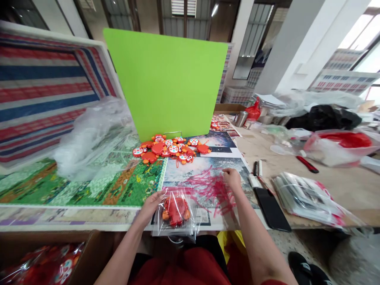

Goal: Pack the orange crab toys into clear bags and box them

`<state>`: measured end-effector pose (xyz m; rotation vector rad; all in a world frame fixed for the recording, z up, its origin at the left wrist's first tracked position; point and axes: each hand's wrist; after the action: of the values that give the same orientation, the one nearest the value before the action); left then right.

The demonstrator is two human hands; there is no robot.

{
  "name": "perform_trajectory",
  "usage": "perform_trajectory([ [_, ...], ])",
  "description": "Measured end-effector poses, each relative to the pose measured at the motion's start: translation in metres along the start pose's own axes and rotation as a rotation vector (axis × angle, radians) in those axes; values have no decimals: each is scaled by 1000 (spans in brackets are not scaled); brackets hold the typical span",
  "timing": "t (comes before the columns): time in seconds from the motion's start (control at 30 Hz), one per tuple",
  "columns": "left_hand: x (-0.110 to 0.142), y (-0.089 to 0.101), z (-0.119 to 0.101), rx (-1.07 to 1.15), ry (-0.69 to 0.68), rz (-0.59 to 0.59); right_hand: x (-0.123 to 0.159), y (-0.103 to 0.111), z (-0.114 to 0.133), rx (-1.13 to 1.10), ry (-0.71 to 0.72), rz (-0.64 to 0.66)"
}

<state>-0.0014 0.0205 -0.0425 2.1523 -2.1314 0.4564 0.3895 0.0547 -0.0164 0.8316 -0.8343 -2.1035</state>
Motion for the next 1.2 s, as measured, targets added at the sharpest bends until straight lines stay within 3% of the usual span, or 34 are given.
perform_trajectory([
  [0.13,1,0,-2,-27,-3,58,6,7,-6,243,46,-74],
  [0.23,2,1,-4,-41,-5,80,20,1,17,359,203,-194],
  [0.3,3,1,-4,-54,-18,62,34,-8,44,246,307,-189],
  [0.37,3,2,-4,-58,-26,57,54,-21,73,60,398,-47],
  [0.47,1,4,-2,-21,-32,75,90,-45,110,-212,442,325],
  [0.57,0,7,3,19,-44,70,117,-68,127,-424,375,540],
  [0.7,-2,8,7,70,-18,44,123,-80,124,-544,220,591],
  [0.83,-1,7,4,107,58,62,113,-73,109,-728,65,683],
  [0.97,3,6,-4,91,121,68,110,-65,96,-846,-72,673],
  [1.2,7,7,-9,132,114,55,112,-58,93,-885,-115,699],
])
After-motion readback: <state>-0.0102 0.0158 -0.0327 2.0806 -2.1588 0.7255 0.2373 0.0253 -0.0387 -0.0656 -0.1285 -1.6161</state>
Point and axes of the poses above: each hand's wrist, its own x-axis away from the middle knuckle, its own y-axis out of the back of the hand, z = x × y, and after that the axes turned 10 degrees about -z, right-handed
